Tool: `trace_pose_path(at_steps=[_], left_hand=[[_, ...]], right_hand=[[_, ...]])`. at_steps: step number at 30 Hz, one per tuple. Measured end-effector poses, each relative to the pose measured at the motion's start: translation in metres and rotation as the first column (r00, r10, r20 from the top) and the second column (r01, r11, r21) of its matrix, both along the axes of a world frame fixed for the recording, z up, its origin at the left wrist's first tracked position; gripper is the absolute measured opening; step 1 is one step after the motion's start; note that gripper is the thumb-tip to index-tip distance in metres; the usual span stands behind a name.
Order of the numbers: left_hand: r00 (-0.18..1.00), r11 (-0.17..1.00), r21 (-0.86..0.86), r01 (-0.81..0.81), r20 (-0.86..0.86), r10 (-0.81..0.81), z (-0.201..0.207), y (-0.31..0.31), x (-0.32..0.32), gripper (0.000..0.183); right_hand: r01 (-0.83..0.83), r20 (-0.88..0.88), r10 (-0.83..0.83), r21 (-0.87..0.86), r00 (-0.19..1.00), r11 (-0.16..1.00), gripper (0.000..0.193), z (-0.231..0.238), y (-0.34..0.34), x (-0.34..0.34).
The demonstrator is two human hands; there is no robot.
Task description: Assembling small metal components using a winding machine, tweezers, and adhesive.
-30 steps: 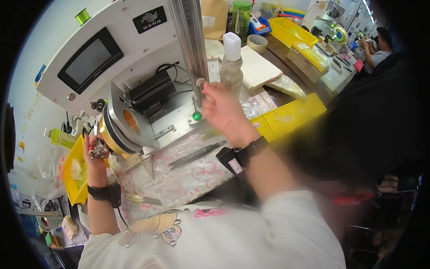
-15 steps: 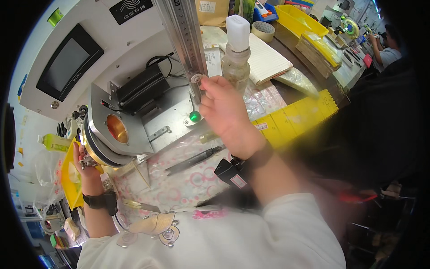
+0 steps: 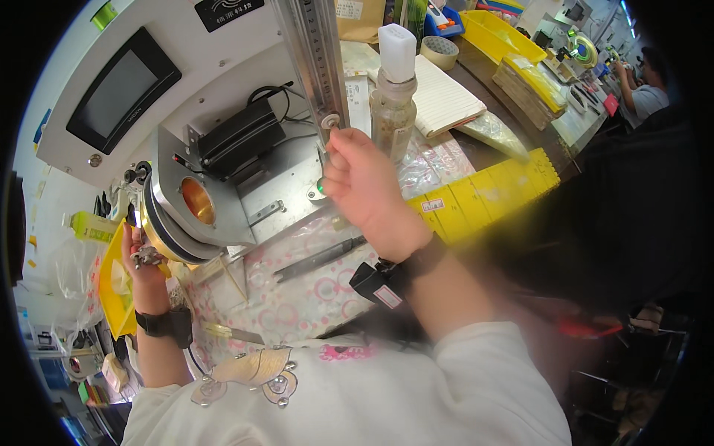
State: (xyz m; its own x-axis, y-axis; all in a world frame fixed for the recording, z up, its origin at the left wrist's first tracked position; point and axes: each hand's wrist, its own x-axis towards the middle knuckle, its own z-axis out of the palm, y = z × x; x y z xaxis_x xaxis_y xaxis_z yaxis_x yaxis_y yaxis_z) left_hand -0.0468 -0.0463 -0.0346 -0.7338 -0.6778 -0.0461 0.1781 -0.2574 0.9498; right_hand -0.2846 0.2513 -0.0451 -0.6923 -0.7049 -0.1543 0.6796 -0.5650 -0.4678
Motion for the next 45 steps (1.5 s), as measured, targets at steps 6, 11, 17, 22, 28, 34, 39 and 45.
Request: trace_pose_path(at_steps=[6,11,17,22,28,34,39,45], left_hand=[[0.994,0.995,0.008,-0.098,0.053,0.097,0.006,0.007,-0.001,0.056],[0.998,0.998,0.025,0.057,-0.010,-0.057,0.005,0.004,-0.004,0.059],[0.981,0.983,-0.027,0.183,-0.060,-0.184,0.001,-0.002,-0.002,0.057],[0.977,0.977,-0.067,0.200,-0.056,-0.204,-0.001,-0.004,-0.002,0.056],[0.976,0.973,-0.113,0.203,-0.057,-0.210,-0.002,-0.003,-0.005,0.053],[0.985,0.978,-0.119,0.169,-0.001,-0.171,0.005,0.004,-0.004,0.054],[0.974,0.970,-0.089,0.225,0.018,-0.224,0.008,0.001,-0.002,0.052],[0.996,0.889,-0.449,-0.093,-0.051,0.079,0.035,0.011,0.028,0.036]], right_hand=[[0.600,-0.832,-0.129,0.272,0.539,0.752,0.011,-0.010,-0.012,0.010],[0.885,-1.000,0.005,-0.025,-0.031,0.465,0.007,-0.008,-0.013,0.010],[0.909,-0.985,0.068,-0.116,-0.156,0.400,0.006,0.001,-0.026,0.020],[0.907,-0.999,-0.009,-0.051,-0.052,0.419,0.009,0.012,-0.030,0.026],[0.877,-0.978,-0.007,0.183,0.208,0.444,0.014,0.025,-0.030,0.030],[0.798,-0.927,-0.085,0.265,0.365,0.541,0.021,0.031,-0.027,0.036],[0.535,-0.480,-0.355,0.316,0.803,0.783,0.019,0.014,-0.037,0.051],[0.105,-0.205,-0.081,0.112,0.975,0.988,0.015,0.029,-0.046,0.062]])
